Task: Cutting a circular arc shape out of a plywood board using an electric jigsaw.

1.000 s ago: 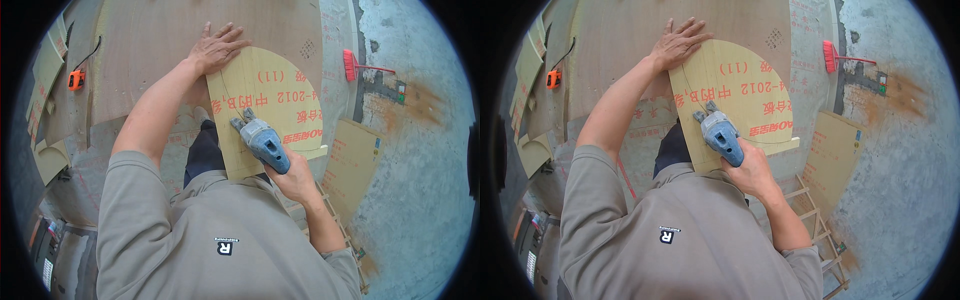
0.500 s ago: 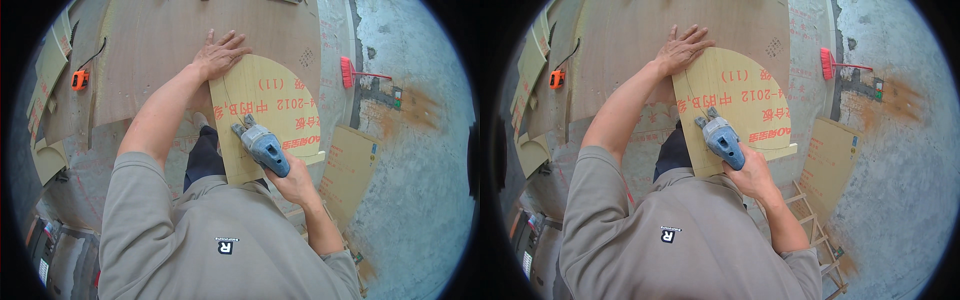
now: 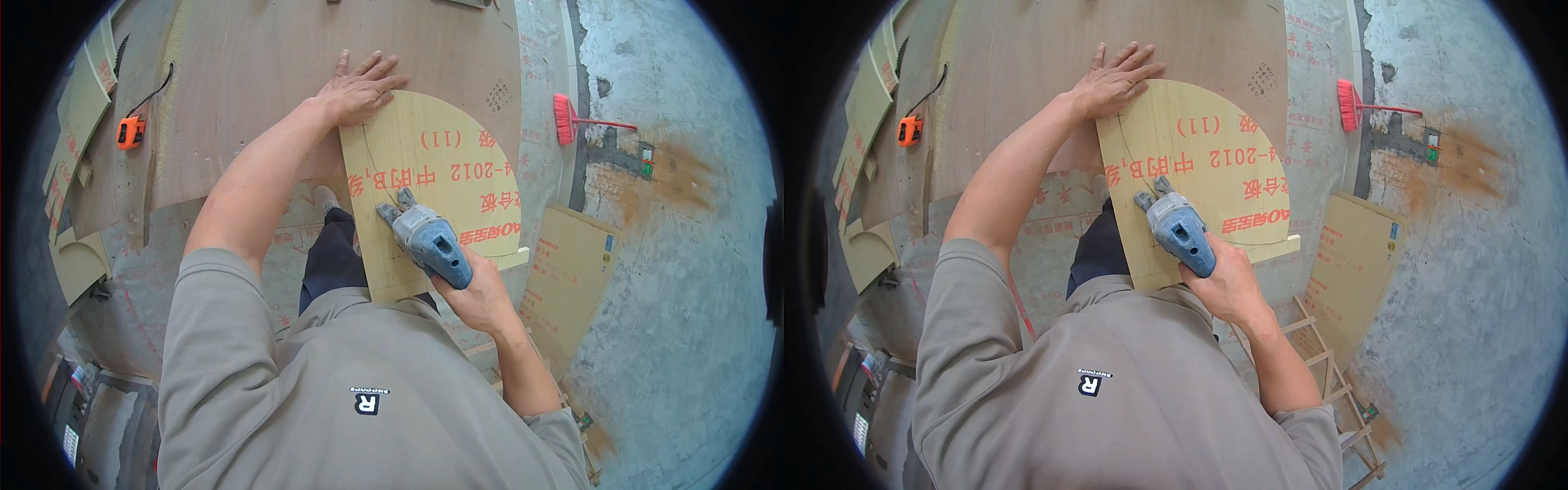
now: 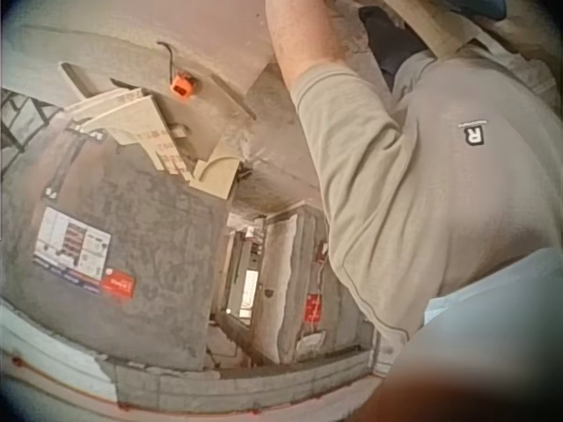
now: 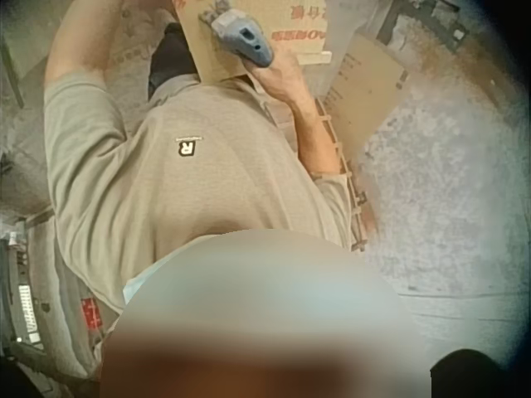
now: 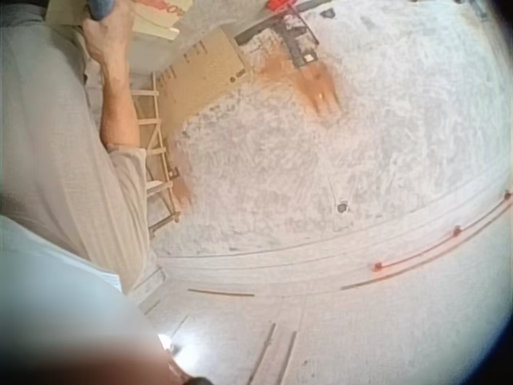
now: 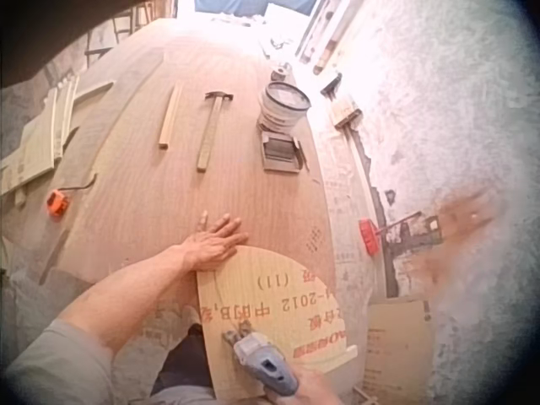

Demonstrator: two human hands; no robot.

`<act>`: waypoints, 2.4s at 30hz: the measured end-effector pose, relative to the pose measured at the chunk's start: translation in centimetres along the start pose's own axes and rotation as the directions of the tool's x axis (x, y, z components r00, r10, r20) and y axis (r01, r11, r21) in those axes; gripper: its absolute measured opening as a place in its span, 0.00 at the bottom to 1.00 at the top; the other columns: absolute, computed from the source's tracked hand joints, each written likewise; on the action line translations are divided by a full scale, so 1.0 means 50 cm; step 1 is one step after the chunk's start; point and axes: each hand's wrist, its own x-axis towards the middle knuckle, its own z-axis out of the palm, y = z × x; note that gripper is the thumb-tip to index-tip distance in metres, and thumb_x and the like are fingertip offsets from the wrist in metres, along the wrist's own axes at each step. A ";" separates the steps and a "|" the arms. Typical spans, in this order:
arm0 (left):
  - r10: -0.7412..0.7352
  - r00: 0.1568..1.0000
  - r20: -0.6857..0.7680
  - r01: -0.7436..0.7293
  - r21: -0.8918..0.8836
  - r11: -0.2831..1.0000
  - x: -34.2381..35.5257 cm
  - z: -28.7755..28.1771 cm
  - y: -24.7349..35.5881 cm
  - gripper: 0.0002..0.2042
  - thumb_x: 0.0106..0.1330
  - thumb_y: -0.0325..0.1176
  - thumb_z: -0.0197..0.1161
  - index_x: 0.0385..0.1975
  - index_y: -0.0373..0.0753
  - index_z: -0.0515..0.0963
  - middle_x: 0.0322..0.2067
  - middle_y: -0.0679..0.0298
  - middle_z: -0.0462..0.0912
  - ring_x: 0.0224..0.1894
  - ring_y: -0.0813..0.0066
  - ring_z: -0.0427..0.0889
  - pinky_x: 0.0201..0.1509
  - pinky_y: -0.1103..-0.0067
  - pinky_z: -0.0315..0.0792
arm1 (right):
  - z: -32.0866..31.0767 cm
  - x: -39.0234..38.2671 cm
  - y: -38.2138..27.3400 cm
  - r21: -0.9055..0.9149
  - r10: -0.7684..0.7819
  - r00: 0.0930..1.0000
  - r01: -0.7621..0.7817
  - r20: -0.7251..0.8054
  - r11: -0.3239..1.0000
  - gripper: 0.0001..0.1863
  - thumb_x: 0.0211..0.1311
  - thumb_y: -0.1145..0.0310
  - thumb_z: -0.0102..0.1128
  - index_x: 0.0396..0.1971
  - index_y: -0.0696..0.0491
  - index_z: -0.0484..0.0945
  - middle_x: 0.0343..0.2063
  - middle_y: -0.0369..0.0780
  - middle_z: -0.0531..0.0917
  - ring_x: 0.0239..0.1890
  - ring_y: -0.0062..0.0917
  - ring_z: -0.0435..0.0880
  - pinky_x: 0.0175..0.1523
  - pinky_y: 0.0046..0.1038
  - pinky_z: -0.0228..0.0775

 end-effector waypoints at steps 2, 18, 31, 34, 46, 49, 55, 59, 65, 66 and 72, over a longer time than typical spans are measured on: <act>0.003 1.000 -0.001 -0.003 0.003 1.000 0.000 -0.002 0.000 0.25 0.83 0.49 0.36 0.77 0.63 0.58 0.82 0.70 0.45 0.83 0.68 0.39 0.82 0.41 0.30 | 0.001 0.000 0.002 0.002 -0.023 1.000 0.023 -0.008 1.000 0.14 0.58 0.67 0.66 0.40 0.61 0.79 0.31 0.54 0.85 0.36 0.50 0.85 0.46 0.40 0.76; -0.028 0.963 -0.269 0.040 0.040 0.998 -0.032 0.028 0.023 0.20 0.80 0.57 0.43 0.66 0.75 0.74 0.76 0.69 0.61 0.80 0.65 0.56 0.76 0.31 0.36 | -0.003 -0.002 -0.002 0.014 -0.041 0.999 0.041 -0.010 0.999 0.13 0.58 0.68 0.66 0.39 0.60 0.78 0.30 0.54 0.84 0.34 0.53 0.83 0.44 0.42 0.75; -0.586 0.636 -0.502 -0.066 -0.792 0.607 -0.227 0.138 0.136 0.21 0.68 0.38 0.68 0.55 0.37 0.70 0.51 0.57 0.74 0.55 0.59 0.72 0.64 0.63 0.64 | -0.009 -0.002 -0.001 -0.019 0.044 0.997 -0.043 0.058 0.999 0.16 0.58 0.69 0.67 0.45 0.59 0.80 0.32 0.50 0.86 0.34 0.42 0.84 0.47 0.37 0.76; -0.613 0.744 0.266 0.250 -0.962 -0.113 -0.408 0.193 0.257 0.30 0.66 0.38 0.69 0.61 0.35 0.60 0.53 0.56 0.71 0.57 0.62 0.71 0.64 0.64 0.68 | -0.011 -0.001 0.000 -0.003 0.052 0.997 -0.052 0.063 0.999 0.16 0.58 0.69 0.67 0.45 0.59 0.80 0.32 0.50 0.86 0.34 0.43 0.84 0.47 0.37 0.76; 0.197 0.900 0.389 0.362 -0.415 -0.835 -0.451 0.275 0.368 0.34 0.64 0.20 0.66 0.72 0.39 0.64 0.68 0.59 0.72 0.71 0.59 0.71 0.76 0.60 0.65 | -0.043 0.000 -0.014 -0.138 -0.135 0.987 0.146 0.085 0.980 0.16 0.57 0.69 0.68 0.43 0.58 0.79 0.31 0.53 0.85 0.36 0.53 0.84 0.45 0.41 0.76; 0.126 0.921 0.367 0.267 -0.364 -0.892 -0.442 0.256 0.411 0.33 0.65 0.20 0.66 0.71 0.40 0.65 0.67 0.60 0.73 0.71 0.59 0.71 0.77 0.61 0.63 | -0.089 0.012 -0.053 -0.273 -0.150 0.966 0.205 0.210 0.940 0.17 0.55 0.70 0.70 0.45 0.58 0.79 0.32 0.53 0.85 0.37 0.52 0.85 0.45 0.40 0.77; -0.116 0.960 0.254 -0.047 -0.262 -0.964 -0.375 0.292 0.529 0.30 0.67 0.20 0.64 0.70 0.39 0.66 0.66 0.60 0.74 0.70 0.60 0.72 0.78 0.61 0.63 | -0.146 0.084 -0.100 -0.455 -0.322 0.859 0.490 0.398 0.744 0.18 0.52 0.73 0.72 0.44 0.57 0.81 0.30 0.53 0.83 0.36 0.50 0.86 0.42 0.38 0.77; -0.246 0.941 0.233 -0.196 -0.218 -0.956 -0.275 0.312 0.607 0.26 0.70 0.21 0.61 0.68 0.38 0.67 0.66 0.59 0.74 0.69 0.59 0.73 0.77 0.60 0.64 | -0.198 0.115 -0.090 -0.513 -0.359 0.805 0.582 0.472 0.631 0.17 0.53 0.75 0.71 0.44 0.58 0.81 0.28 0.50 0.82 0.33 0.47 0.84 0.43 0.37 0.76; -0.341 0.906 0.251 -0.305 -0.170 -0.937 -0.173 0.319 0.641 0.24 0.74 0.27 0.60 0.69 0.39 0.66 0.68 0.60 0.73 0.69 0.60 0.72 0.73 0.56 0.67 | -0.247 0.179 -0.100 -0.568 -0.321 0.751 0.651 0.577 0.503 0.16 0.54 0.75 0.70 0.44 0.58 0.81 0.29 0.49 0.84 0.33 0.44 0.84 0.45 0.36 0.76; -0.344 0.912 0.225 -0.311 -0.170 -0.935 -0.170 0.314 0.644 0.24 0.74 0.28 0.60 0.69 0.39 0.66 0.67 0.60 0.73 0.70 0.60 0.72 0.73 0.56 0.68 | -0.252 0.186 -0.103 -0.547 -0.331 0.736 0.667 0.591 0.507 0.16 0.54 0.75 0.70 0.44 0.58 0.81 0.30 0.49 0.84 0.33 0.44 0.84 0.45 0.36 0.76; -0.330 0.907 0.262 -0.293 -0.173 -0.941 -0.167 0.322 0.650 0.23 0.75 0.30 0.61 0.68 0.39 0.67 0.66 0.60 0.74 0.69 0.60 0.74 0.72 0.57 0.70 | -0.244 0.182 -0.099 -0.566 -0.360 0.717 0.694 0.597 0.444 0.18 0.53 0.72 0.73 0.45 0.57 0.82 0.31 0.49 0.86 0.35 0.45 0.86 0.46 0.38 0.77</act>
